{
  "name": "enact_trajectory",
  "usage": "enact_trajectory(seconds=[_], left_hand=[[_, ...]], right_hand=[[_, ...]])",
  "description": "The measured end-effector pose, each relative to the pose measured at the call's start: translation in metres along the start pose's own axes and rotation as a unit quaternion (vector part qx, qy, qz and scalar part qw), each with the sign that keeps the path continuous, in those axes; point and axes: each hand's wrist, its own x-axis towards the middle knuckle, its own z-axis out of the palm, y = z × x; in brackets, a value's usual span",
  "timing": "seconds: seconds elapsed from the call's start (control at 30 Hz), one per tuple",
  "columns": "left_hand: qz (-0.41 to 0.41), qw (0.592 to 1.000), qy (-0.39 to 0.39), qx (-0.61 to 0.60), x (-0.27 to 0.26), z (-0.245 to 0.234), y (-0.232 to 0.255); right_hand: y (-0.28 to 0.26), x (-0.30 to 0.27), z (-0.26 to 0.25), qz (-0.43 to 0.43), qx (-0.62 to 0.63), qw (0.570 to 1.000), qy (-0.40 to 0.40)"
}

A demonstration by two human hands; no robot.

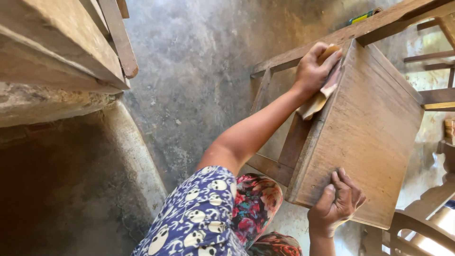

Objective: The person sands the edges and surfaces of a small wooden stool using a piece of sandpaper. They work on the top surface and the side edges, holding the stool steady with one hand while sanding with the other.

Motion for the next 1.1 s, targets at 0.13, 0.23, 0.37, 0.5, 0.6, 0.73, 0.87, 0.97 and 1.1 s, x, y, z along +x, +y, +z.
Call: enact_trajectory(seconds=[0.13, 0.23, 0.37, 0.5, 0.6, 0.73, 0.87, 0.97, 1.1], left_hand=[[-0.008, 0.996, 0.022, 0.081, 0.02, 0.009, -0.007], [-0.014, 0.996, 0.053, 0.075, 0.028, 0.015, -0.012], [-0.012, 1.0, 0.004, 0.01, 0.022, 0.008, -0.009], [-0.041, 0.994, 0.063, 0.081, 0.056, 0.026, -0.02], [0.006, 1.0, 0.0, -0.007, 0.021, 0.019, -0.003], [-0.033, 0.999, 0.001, 0.001, 0.027, 0.02, 0.001], [-0.012, 0.999, 0.037, 0.033, 0.029, 0.019, -0.012], [-0.012, 0.999, 0.013, -0.03, 0.026, 0.008, -0.011], [-0.019, 0.997, 0.064, 0.024, 0.054, 0.012, -0.027]], right_hand=[[0.001, 0.0, 0.0, 0.006, -0.009, 1.0, -0.008], [0.001, 0.0, 0.002, 0.011, -0.007, 1.0, -0.005], [0.006, 0.0, 0.004, 0.008, -0.002, 1.0, 0.0], [0.0, 0.002, 0.002, 0.004, 0.005, 1.0, -0.008], [-0.001, 0.002, -0.001, -0.002, -0.003, 1.0, -0.013], [0.002, -0.001, 0.002, 0.008, -0.013, 1.0, -0.008], [-0.005, 0.001, 0.001, 0.015, -0.004, 1.0, -0.003], [-0.003, 0.002, 0.004, 0.012, -0.003, 1.0, 0.004], [-0.005, 0.004, 0.007, 0.022, 0.001, 1.0, 0.01]])
